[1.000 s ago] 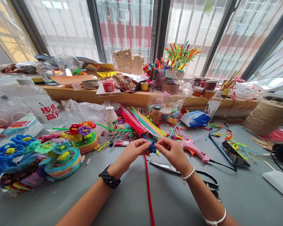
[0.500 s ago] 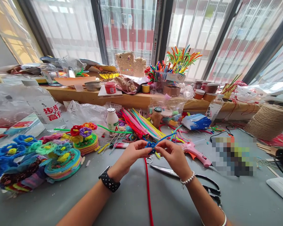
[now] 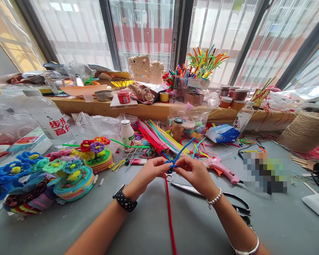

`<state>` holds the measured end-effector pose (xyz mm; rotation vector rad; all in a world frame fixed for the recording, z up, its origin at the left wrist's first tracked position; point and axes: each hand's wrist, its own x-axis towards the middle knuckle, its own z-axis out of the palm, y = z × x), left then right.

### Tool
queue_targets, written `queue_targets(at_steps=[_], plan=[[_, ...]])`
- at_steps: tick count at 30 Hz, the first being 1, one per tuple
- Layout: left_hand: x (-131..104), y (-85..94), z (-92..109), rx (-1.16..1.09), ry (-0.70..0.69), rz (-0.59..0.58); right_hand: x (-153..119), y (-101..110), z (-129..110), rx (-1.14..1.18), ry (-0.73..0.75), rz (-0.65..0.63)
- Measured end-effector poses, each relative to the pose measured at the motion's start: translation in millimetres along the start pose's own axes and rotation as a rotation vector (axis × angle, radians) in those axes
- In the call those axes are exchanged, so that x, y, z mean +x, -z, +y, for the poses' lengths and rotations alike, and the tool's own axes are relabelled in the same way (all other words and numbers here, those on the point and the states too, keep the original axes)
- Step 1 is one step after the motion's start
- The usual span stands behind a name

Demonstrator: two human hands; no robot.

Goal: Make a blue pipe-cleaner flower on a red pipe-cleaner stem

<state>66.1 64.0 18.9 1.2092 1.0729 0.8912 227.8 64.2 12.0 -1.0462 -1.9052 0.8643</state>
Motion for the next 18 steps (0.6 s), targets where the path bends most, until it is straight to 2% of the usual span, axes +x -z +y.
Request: queue_targets(at_steps=[3, 10, 18], plan=[[1.2, 0.6, -0.1, 0.116, -0.046, 0.002, -0.5, 2.7, -1.7, -0.013, 0.004, -0.068], [1.5, -2.9, -0.6, 0.061, -0.08, 0.074, 0.7, -3.2, 0.7, 0.022, -0.101, -0.016], [1.4, -3.6, -0.8, 0.03, -0.06, 0.126, 1.2, -10.1, 7.4, 0.244, -0.177, 0.035]])
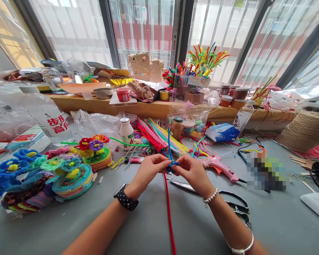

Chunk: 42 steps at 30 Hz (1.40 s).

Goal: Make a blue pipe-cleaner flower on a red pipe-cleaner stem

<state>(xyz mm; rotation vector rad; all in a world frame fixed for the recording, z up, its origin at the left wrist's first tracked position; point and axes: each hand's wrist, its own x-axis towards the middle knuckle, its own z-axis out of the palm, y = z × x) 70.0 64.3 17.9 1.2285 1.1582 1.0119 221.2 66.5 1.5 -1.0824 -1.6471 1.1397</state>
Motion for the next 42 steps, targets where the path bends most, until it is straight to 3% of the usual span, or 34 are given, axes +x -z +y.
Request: queue_targets(at_steps=[6, 10, 15, 22, 30, 37, 42], plan=[[0.8, 0.2, -1.6, -0.037, 0.006, 0.001, 0.7, -2.8, 1.2, 0.098, -0.022, 0.021], [1.5, 2.1, -2.9, 0.015, -0.039, -0.016, -1.1, -1.2, -2.2, 0.023, -0.008, 0.003], [0.5, 3.5, -0.6, 0.09, -0.068, -0.068, -1.1, 4.6, -4.5, 0.07, -0.025, -0.081], [0.5, 1.1, -1.1, 0.085, -0.029, -0.137, 2.9, 5.4, 0.3, 0.232, -0.065, 0.07], [2.4, 1.5, -2.9, 0.066, -0.035, -0.084, 3.3, 0.3, -3.2, 0.325, -0.059, 0.103], [0.8, 0.2, -1.0, 0.126, -0.092, -0.06, 0.9, 2.6, -2.4, 0.14, -0.018, -0.069], [-0.4, -0.3, 0.4, 0.123, -0.08, -0.048, 1.7, 2.3, 1.0, 0.031, -0.011, -0.066]])
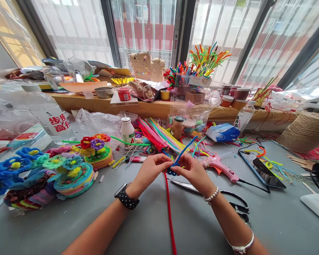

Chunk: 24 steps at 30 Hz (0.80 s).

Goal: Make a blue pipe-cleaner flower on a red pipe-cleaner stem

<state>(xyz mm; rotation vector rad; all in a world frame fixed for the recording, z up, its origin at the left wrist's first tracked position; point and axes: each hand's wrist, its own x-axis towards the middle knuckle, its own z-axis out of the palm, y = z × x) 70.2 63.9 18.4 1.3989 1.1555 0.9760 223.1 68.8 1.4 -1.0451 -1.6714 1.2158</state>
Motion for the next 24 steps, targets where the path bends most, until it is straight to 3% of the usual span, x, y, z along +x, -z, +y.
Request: queue_targets(at_steps=[4, 15, 24], plan=[[0.0, -0.6, 1.0, -0.034, 0.04, 0.035, 0.8, -3.4, 2.2, 0.001, -0.007, 0.052], [0.0, -6.3, -8.6, -0.395, 0.22, 0.13, 0.6, -9.7, 1.4, 0.15, 0.028, 0.14], [-3.0, -7.2, -1.8, -0.43, 0.175, 0.04, 1.4, -5.6, 1.8, 0.246, 0.022, 0.183]])
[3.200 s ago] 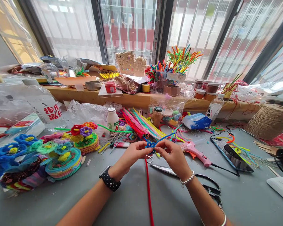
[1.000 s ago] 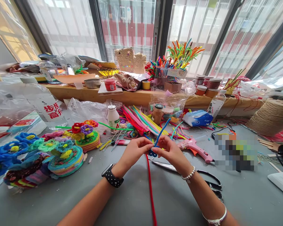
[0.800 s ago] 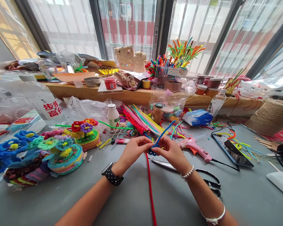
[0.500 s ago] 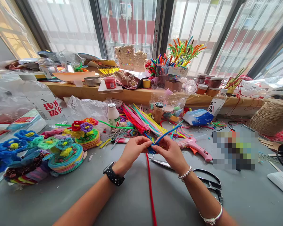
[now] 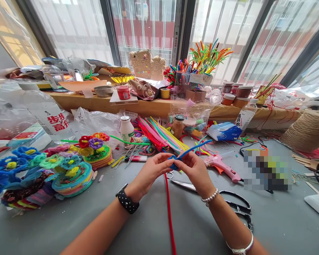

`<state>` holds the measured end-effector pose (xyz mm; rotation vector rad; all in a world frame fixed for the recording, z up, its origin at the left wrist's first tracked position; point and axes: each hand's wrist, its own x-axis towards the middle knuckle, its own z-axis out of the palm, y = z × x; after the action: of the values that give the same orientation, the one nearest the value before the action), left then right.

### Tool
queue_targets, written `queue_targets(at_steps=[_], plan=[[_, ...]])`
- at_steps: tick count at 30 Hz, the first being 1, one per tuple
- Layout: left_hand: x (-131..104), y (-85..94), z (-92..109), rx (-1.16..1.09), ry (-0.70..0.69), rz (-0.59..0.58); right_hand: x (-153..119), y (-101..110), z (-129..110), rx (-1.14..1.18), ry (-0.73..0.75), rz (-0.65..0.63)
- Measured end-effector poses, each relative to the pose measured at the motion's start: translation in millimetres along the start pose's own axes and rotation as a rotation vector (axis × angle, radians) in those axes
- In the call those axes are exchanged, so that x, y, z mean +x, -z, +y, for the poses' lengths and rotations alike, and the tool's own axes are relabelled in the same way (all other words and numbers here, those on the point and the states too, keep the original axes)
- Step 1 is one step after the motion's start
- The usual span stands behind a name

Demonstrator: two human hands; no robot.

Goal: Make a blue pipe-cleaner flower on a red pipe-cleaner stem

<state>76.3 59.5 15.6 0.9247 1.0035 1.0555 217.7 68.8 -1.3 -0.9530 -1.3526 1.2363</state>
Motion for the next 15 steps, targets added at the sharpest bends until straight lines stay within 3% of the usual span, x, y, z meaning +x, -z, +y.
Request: queue_targets(at_steps=[8, 12, 15], plan=[[1.6, 3.4, -0.4, 0.057, -0.003, -0.02, 0.2, 2.8, -6.1, 0.078, -0.089, 0.032], [-0.4, 2.0, 0.6, 0.068, 0.038, -0.084, -0.9, 0.8, -4.9, 0.079, -0.118, 0.093], [0.7, 2.8, -0.3, 0.06, 0.041, -0.045, -0.5, 0.3, -3.5, 0.118, -0.184, 0.163]])
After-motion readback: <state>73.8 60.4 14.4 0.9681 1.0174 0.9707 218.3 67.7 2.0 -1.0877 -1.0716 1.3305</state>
